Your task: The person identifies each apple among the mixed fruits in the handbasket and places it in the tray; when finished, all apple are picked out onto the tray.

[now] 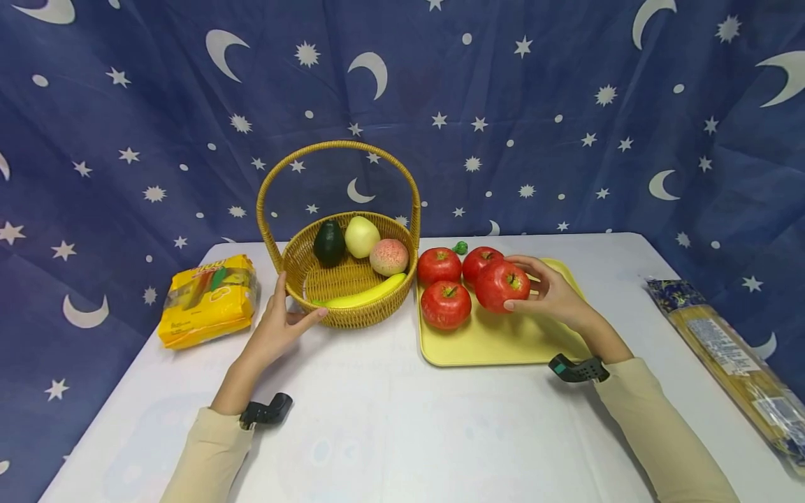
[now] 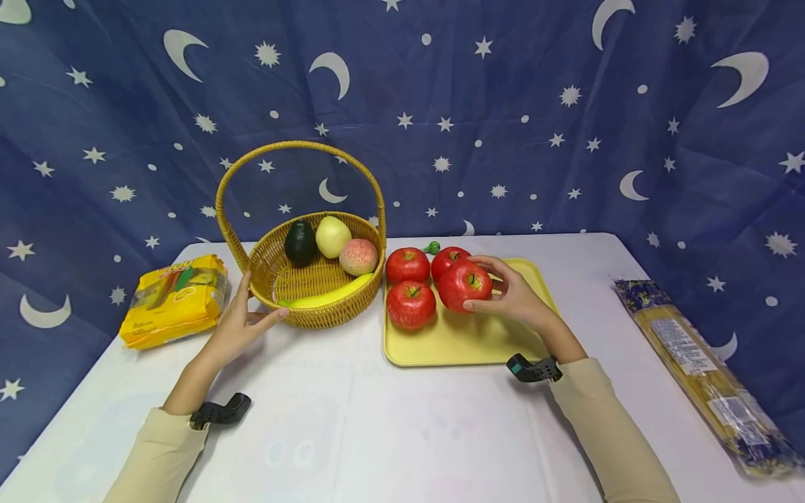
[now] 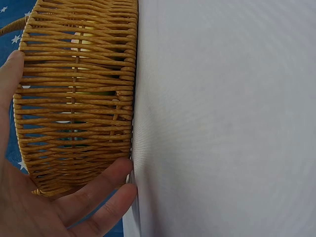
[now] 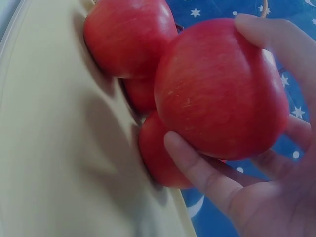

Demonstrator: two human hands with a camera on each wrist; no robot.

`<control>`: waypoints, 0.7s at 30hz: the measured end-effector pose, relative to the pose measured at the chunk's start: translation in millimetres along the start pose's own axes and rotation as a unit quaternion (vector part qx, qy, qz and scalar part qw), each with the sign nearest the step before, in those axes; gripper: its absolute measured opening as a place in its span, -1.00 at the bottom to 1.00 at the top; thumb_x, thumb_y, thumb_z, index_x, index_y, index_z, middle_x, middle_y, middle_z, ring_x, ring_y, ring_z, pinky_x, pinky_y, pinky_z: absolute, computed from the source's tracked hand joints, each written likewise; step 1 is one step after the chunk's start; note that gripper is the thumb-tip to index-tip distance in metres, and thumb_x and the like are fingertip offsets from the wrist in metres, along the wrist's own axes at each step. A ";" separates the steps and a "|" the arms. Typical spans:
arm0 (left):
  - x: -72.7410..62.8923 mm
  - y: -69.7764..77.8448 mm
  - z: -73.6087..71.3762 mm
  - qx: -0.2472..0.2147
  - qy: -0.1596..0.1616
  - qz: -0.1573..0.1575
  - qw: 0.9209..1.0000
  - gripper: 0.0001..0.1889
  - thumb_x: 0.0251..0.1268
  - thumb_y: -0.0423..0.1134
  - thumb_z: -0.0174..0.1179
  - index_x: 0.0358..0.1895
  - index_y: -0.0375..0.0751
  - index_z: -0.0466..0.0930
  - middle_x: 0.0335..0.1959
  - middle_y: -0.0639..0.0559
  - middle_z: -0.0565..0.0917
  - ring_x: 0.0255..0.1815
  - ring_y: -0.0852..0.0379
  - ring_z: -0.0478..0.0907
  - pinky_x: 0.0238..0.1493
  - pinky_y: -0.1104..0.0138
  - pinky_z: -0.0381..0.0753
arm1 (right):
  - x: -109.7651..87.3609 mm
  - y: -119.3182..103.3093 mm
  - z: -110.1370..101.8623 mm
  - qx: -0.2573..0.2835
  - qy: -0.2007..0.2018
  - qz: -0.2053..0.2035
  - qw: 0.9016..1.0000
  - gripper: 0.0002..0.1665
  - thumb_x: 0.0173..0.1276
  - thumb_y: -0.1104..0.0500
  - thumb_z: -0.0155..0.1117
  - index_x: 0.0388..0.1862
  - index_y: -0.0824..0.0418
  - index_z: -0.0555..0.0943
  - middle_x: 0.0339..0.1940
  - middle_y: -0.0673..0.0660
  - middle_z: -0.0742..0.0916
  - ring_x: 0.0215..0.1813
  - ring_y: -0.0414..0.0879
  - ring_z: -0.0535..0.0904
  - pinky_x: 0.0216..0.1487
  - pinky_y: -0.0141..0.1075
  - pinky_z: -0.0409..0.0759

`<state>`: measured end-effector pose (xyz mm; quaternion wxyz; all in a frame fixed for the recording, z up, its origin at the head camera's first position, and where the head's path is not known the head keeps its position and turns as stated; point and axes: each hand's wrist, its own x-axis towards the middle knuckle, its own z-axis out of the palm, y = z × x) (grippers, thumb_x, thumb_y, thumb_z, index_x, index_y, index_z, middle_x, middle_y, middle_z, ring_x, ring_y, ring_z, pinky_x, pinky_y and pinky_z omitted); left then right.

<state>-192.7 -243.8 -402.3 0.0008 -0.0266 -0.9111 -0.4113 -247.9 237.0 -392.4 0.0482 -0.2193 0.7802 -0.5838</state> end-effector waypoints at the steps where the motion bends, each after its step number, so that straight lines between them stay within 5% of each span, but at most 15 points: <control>1: 0.1 -0.2 -0.1 -0.001 0.001 0.001 1.000 0.17 0.29 0.22 0.19 0.53 -0.04 -0.64 0.51 -0.49 -0.12 0.13 -0.29 0.56 0.15 -0.11 0.50 | 0.0 0.3 -0.5 -0.001 -0.003 0.001 1.000 -0.13 0.13 0.36 0.48 0.40 0.27 0.30 0.30 0.20 0.45 0.19 -0.10 0.50 -0.01 -0.30 0.65; 21: 0.0 -1.3 1.7 -0.008 0.003 0.005 1.000 0.17 0.30 0.20 0.20 0.53 -0.05 -0.63 0.51 -0.47 -0.11 0.13 -0.28 0.56 0.15 -0.09 0.51 | -4.3 13.0 -7.1 -0.025 -0.038 0.031 0.998 -0.14 0.13 0.30 0.49 0.40 0.25 0.33 0.37 0.21 0.41 0.25 -0.10 0.44 0.03 -0.30 0.63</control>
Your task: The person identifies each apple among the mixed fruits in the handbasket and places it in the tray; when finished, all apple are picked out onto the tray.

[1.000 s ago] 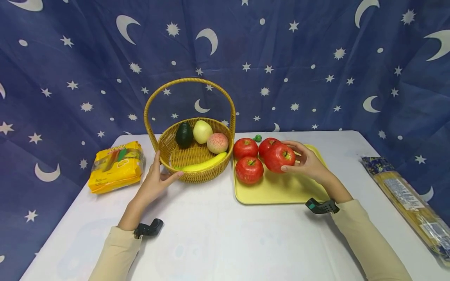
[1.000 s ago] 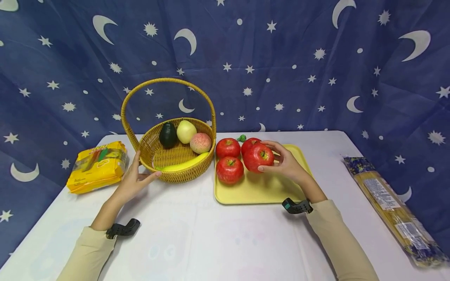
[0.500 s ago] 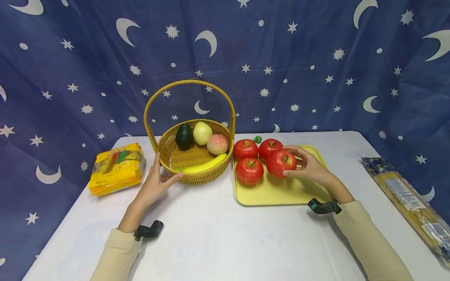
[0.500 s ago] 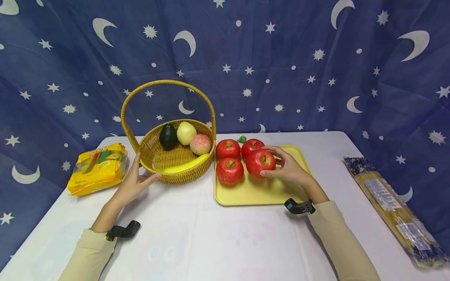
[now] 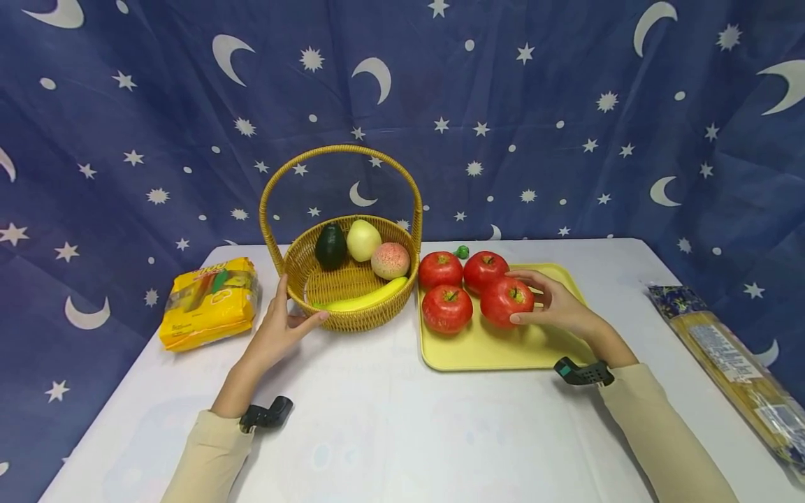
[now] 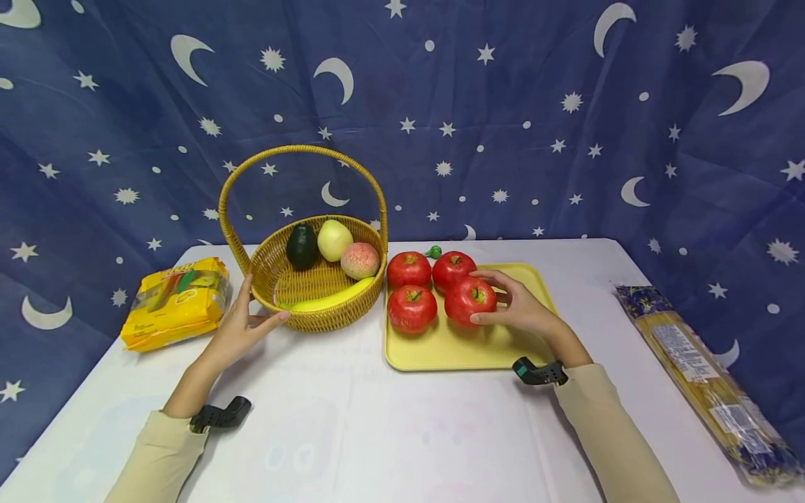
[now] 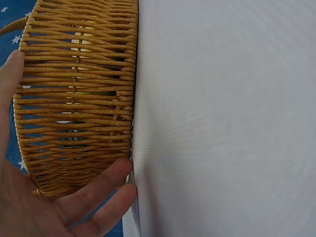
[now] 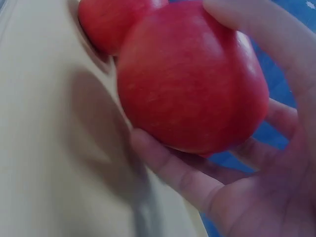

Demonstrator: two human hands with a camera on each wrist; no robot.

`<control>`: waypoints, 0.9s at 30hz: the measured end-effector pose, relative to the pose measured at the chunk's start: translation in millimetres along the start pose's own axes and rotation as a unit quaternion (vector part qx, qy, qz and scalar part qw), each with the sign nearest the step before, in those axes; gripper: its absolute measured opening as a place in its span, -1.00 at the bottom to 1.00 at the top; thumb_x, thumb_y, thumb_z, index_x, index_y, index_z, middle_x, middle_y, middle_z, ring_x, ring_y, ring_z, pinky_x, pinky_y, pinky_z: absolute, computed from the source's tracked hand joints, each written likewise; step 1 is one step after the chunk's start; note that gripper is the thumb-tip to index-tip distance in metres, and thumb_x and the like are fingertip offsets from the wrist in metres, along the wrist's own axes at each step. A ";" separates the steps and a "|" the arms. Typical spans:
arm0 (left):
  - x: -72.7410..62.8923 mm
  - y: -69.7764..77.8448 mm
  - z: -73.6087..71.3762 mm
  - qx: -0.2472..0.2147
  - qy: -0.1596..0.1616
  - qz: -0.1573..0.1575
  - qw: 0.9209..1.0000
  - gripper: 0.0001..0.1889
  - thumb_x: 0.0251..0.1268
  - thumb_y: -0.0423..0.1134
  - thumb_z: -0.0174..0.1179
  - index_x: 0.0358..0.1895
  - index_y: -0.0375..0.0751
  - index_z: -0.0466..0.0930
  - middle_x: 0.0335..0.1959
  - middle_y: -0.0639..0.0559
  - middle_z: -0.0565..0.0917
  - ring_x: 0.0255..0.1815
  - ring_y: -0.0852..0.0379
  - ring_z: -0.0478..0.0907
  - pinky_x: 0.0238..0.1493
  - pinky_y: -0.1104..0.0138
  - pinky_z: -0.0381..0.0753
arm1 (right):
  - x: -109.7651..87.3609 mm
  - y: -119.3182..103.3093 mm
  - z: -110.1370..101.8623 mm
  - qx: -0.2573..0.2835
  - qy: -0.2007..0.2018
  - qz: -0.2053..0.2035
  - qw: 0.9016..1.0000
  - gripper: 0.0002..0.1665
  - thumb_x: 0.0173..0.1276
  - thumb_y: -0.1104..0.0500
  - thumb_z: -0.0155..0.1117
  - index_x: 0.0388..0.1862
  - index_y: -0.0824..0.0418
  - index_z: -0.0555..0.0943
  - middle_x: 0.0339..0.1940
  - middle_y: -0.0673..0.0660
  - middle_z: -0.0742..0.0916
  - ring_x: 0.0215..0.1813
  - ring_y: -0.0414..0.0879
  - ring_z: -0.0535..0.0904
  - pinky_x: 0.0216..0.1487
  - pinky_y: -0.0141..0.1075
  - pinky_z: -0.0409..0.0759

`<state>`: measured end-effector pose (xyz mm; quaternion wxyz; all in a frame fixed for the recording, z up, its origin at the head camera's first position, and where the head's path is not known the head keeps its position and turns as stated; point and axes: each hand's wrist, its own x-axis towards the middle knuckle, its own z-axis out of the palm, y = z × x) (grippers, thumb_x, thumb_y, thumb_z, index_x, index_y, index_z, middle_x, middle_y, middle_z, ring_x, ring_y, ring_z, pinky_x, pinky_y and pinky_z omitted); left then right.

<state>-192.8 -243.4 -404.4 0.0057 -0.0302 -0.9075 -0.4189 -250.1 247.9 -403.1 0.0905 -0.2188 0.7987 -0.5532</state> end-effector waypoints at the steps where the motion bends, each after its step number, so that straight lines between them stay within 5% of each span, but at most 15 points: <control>1: -0.1 0.3 0.2 0.001 0.000 0.000 1.000 0.17 0.30 0.20 0.20 0.54 -0.06 -0.62 0.51 -0.47 -0.11 0.13 -0.28 0.56 0.14 -0.09 0.52 | -0.6 1.1 -0.6 -0.004 -0.005 0.001 1.000 -0.14 0.13 0.30 0.49 0.40 0.25 0.33 0.36 0.21 0.42 0.25 -0.10 0.43 0.03 -0.29 0.63; 11: -0.4 0.7 0.4 0.006 0.003 -0.003 1.000 0.17 0.30 0.21 0.20 0.54 -0.08 -0.61 0.50 -0.50 -0.13 0.12 -0.27 0.57 0.14 -0.08 0.52 | -0.8 8.0 -0.8 -0.030 -0.032 0.011 0.999 -0.15 0.12 0.23 0.50 0.38 0.17 0.36 0.32 0.18 0.47 0.33 0.09 0.35 0.07 -0.17 0.60; 17: 0.0 0.0 0.2 0.006 0.003 -0.004 1.000 0.17 0.29 0.21 0.20 0.54 -0.07 -0.61 0.50 -0.49 -0.11 0.12 -0.27 0.57 0.14 -0.08 0.53 | -1.5 5.9 2.7 -0.050 -0.033 0.032 0.998 -0.13 0.17 0.16 0.47 0.42 0.19 0.29 0.36 0.25 0.42 0.36 0.24 0.32 0.18 0.07 0.53; 27: 0.0 -0.1 0.2 0.004 0.004 -0.007 1.000 0.18 0.28 0.22 0.20 0.54 -0.05 -0.62 0.50 -0.48 -0.12 0.13 -0.28 0.56 0.11 -0.07 0.55 | -2.2 3.6 4.9 -0.063 -0.057 0.030 0.996 -0.17 0.25 0.14 0.41 0.42 0.27 0.25 0.33 0.29 0.45 0.34 0.25 0.35 0.28 0.19 0.40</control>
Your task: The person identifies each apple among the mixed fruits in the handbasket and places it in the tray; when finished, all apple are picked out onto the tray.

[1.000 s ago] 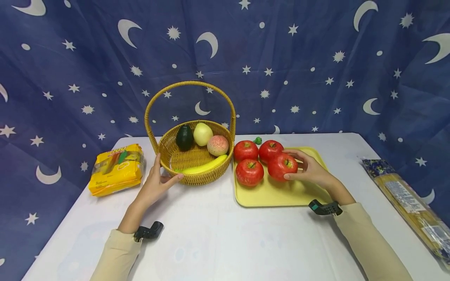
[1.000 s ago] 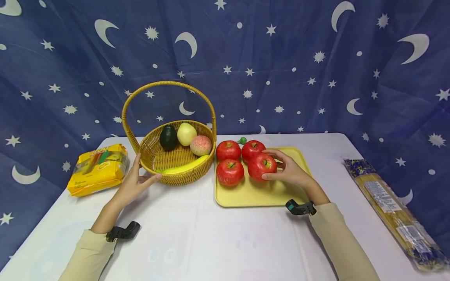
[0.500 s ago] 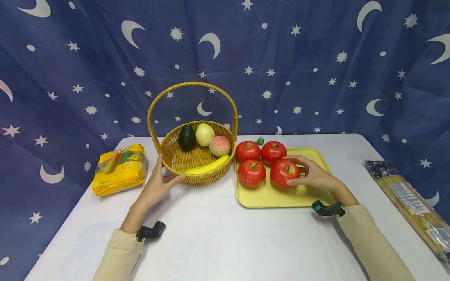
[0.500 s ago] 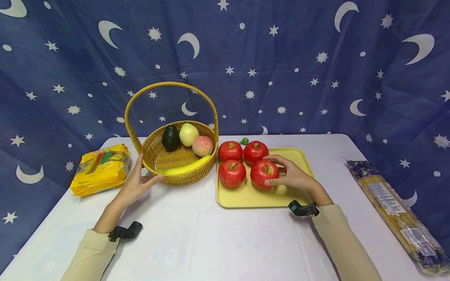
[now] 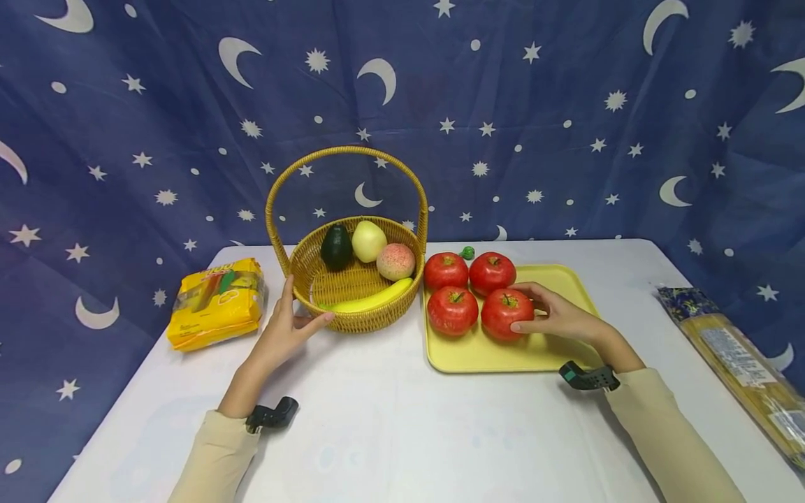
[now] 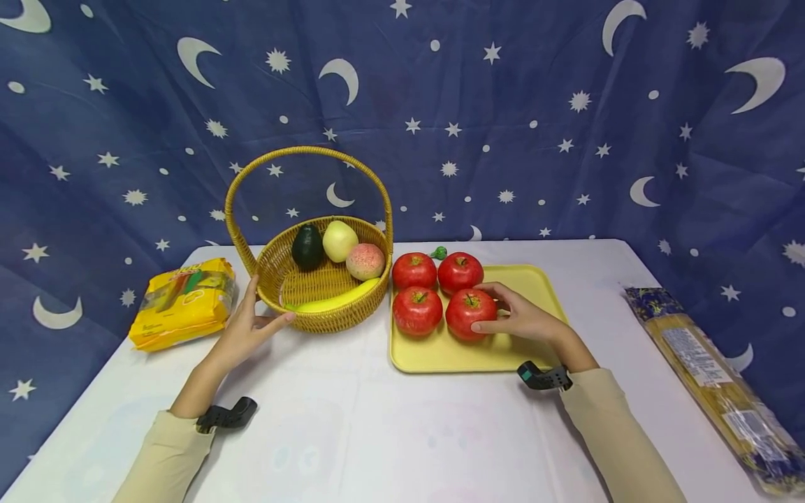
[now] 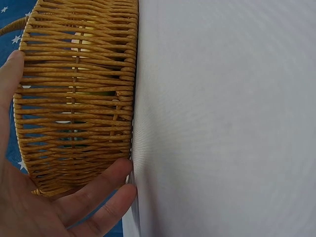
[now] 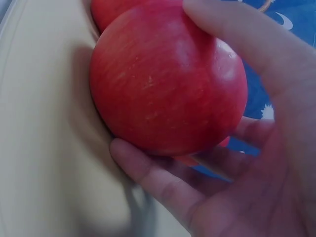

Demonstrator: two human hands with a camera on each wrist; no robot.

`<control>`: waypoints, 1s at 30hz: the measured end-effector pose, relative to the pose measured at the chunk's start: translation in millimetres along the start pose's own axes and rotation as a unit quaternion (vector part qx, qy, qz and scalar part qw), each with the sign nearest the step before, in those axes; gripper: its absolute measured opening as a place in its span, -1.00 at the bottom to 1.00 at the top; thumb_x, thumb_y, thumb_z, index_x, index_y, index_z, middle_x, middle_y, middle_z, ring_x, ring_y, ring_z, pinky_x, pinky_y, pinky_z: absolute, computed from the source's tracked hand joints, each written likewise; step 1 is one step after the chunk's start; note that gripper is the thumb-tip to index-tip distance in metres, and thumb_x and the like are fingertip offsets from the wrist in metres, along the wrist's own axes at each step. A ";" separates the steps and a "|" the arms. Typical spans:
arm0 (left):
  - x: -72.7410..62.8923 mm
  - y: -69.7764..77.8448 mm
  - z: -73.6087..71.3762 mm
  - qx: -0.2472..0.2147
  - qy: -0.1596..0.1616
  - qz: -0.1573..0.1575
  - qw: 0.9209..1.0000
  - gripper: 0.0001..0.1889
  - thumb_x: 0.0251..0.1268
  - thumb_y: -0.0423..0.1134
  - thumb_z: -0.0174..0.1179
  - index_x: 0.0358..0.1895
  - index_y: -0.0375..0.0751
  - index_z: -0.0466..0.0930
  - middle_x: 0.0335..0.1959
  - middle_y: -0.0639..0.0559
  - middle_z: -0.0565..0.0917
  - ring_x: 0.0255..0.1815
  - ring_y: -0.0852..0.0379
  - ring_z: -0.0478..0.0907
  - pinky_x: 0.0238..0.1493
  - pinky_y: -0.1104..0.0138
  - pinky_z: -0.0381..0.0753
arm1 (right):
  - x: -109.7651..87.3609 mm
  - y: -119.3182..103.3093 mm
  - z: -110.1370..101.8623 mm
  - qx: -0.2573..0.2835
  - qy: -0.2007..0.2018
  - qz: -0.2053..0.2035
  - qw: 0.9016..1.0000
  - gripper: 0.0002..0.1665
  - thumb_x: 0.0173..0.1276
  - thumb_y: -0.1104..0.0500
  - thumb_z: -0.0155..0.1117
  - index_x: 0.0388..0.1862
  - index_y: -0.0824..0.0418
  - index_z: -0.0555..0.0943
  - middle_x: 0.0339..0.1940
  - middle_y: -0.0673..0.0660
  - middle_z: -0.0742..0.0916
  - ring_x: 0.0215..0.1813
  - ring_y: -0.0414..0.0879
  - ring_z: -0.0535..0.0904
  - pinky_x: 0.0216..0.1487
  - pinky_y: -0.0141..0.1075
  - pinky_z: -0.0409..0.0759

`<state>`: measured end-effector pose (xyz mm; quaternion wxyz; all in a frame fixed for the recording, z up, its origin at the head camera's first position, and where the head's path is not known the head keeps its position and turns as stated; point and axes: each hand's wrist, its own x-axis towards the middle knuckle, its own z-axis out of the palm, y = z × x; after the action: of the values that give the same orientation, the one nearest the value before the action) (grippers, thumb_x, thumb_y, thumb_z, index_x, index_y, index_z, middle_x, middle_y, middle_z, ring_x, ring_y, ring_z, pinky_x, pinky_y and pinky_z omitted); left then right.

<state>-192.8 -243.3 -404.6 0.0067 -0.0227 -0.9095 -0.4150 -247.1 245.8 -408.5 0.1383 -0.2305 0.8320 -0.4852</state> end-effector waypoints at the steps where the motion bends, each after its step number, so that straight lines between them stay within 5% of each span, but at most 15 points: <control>1: 0.1 -0.3 -0.3 0.000 0.000 0.000 1.000 0.18 0.28 0.22 0.20 0.54 -0.05 -0.62 0.50 -0.48 -0.11 0.13 -0.28 0.56 0.12 -0.07 0.54 | 0.5 0.4 0.0 -0.001 0.003 -0.001 1.000 -0.16 0.24 0.14 0.41 0.42 0.27 0.24 0.33 0.29 0.45 0.34 0.25 0.35 0.27 0.18 0.41; 13: -0.6 1.1 -3.3 0.003 -0.003 0.002 1.000 0.17 0.30 0.20 0.19 0.53 -0.07 -0.63 0.50 -0.50 -0.12 0.15 -0.30 0.55 0.14 -0.09 0.52 | 4.4 -0.9 3.2 0.006 0.028 0.012 1.000 -0.19 0.22 0.15 0.45 0.33 0.31 0.26 0.32 0.28 0.42 0.23 0.25 0.45 0.19 0.03 0.50; 22: -1.8 0.2 -5.4 -0.002 -0.003 0.003 1.000 0.17 0.30 0.19 0.20 0.53 -0.06 -0.63 0.50 -0.50 -0.14 0.16 -0.31 0.53 0.16 -0.10 0.50 | 2.4 -3.7 0.7 0.007 0.001 0.006 1.000 -0.18 0.27 0.13 0.40 0.40 0.28 0.23 0.38 0.28 0.38 0.36 0.28 0.31 0.31 0.22 0.33; 30: -7.9 -1.9 -7.0 -0.007 -0.001 0.001 1.000 0.17 0.31 0.17 0.20 0.53 -0.07 -0.64 0.51 -0.49 -0.20 0.15 -0.31 0.54 0.22 -0.13 0.44 | 0.0 -3.3 4.0 0.005 -0.004 -0.005 1.000 -0.18 0.26 0.13 0.42 0.42 0.23 0.26 0.32 0.22 0.46 0.33 0.18 0.35 0.31 0.17 0.36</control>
<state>-185.1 -250.1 -401.8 0.0063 -0.0242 -0.9066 -0.4213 -244.5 241.3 -407.6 0.1402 -0.2361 0.8277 -0.4894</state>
